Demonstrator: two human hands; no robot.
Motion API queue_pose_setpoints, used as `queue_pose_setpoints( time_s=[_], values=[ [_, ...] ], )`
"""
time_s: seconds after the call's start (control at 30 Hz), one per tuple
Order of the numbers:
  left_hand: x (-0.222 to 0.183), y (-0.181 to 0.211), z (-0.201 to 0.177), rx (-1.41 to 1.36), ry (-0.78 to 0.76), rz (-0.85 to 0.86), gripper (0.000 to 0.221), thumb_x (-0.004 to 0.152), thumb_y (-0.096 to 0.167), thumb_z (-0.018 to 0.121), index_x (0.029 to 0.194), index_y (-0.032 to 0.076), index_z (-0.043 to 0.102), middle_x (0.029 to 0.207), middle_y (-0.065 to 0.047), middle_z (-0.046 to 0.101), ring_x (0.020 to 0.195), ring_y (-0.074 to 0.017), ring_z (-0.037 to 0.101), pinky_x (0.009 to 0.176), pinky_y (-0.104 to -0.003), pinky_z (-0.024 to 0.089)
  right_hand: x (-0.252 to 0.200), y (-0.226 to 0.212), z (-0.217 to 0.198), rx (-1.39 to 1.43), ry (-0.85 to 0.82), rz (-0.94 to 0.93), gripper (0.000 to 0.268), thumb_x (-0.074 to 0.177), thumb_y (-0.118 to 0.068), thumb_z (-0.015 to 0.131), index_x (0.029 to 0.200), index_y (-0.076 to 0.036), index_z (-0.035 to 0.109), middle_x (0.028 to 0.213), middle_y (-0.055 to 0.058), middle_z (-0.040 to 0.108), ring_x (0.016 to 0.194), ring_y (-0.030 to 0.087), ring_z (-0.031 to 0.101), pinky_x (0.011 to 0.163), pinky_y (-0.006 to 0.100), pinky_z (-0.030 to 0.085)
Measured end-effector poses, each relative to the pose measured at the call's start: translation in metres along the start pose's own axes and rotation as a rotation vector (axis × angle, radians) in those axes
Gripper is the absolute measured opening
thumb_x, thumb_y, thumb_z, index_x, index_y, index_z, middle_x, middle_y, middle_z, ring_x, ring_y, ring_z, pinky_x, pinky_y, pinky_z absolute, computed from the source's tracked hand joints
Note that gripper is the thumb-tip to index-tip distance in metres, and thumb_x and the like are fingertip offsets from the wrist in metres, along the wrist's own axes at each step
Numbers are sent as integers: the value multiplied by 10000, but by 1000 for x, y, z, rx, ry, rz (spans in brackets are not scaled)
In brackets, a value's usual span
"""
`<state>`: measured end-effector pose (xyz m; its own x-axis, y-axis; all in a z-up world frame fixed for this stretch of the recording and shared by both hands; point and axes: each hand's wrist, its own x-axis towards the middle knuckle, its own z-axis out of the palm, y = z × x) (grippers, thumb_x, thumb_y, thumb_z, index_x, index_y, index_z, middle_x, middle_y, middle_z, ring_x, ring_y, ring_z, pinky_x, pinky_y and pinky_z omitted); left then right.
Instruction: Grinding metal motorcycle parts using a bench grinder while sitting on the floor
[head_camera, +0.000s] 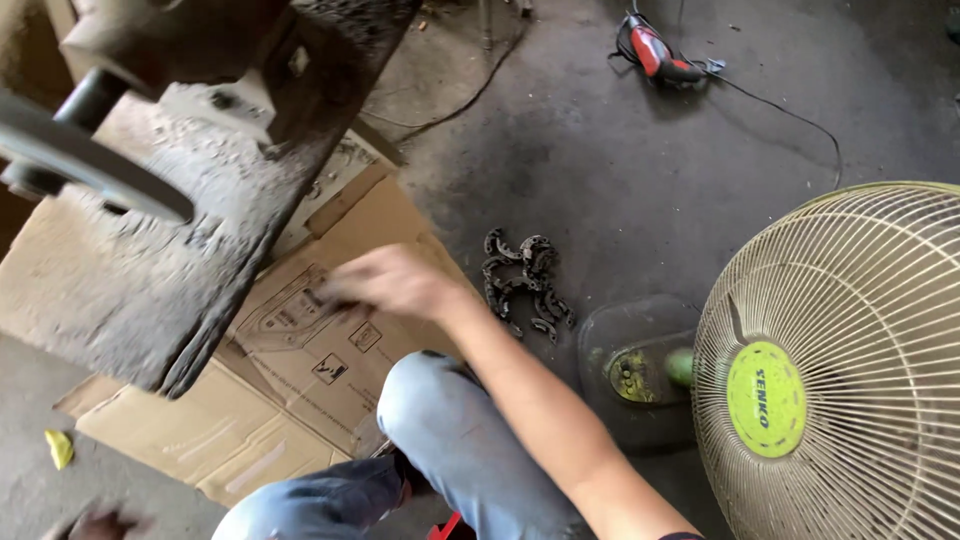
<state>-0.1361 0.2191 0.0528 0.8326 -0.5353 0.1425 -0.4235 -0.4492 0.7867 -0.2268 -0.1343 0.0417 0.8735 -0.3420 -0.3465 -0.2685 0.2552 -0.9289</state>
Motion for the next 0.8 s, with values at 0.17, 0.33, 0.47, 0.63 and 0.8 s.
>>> queue_pose_setpoints(
  time_s=[0.17,0.33,0.47,0.63,0.8],
  values=[
    [83,84,74,11,-197,127,228,953,-43,661,1161,-135,665,1094,-244,714,867,-298,722,764,-347,608,20,205,-150,542,696,-48,257,907,-60,707,1137,54,720,981,172,746,810,225,714,701,312,598],
    [124,54,142,317,-654,3,429,811,229,767,1200,56,712,1039,-95,771,676,-200,749,582,-302,668,1,415,-261,326,1338,340,372,792,33,713,1164,19,708,876,171,721,669,234,693,587,343,641],
    [121,-25,166,452,-731,-26,448,792,358,768,1184,145,724,912,-44,782,553,-168,712,498,-298,609,6,445,-275,-428,1354,611,355,774,-304,788,1016,-45,768,926,156,767,849,374,708,823,435,558],
    [98,-100,169,425,-672,-132,500,682,375,847,1098,111,765,923,-55,827,658,-174,833,530,-274,693,76,429,-272,-720,1221,480,462,866,-400,742,1100,-5,693,1087,216,672,955,434,650,840,495,538],
    [82,-140,178,240,-473,-201,513,553,266,924,1031,116,816,798,-40,804,627,-135,759,534,-251,639,113,438,-282,-820,1089,667,233,903,-206,662,1069,-46,691,1149,225,641,976,463,662,858,541,538]
  ],
)
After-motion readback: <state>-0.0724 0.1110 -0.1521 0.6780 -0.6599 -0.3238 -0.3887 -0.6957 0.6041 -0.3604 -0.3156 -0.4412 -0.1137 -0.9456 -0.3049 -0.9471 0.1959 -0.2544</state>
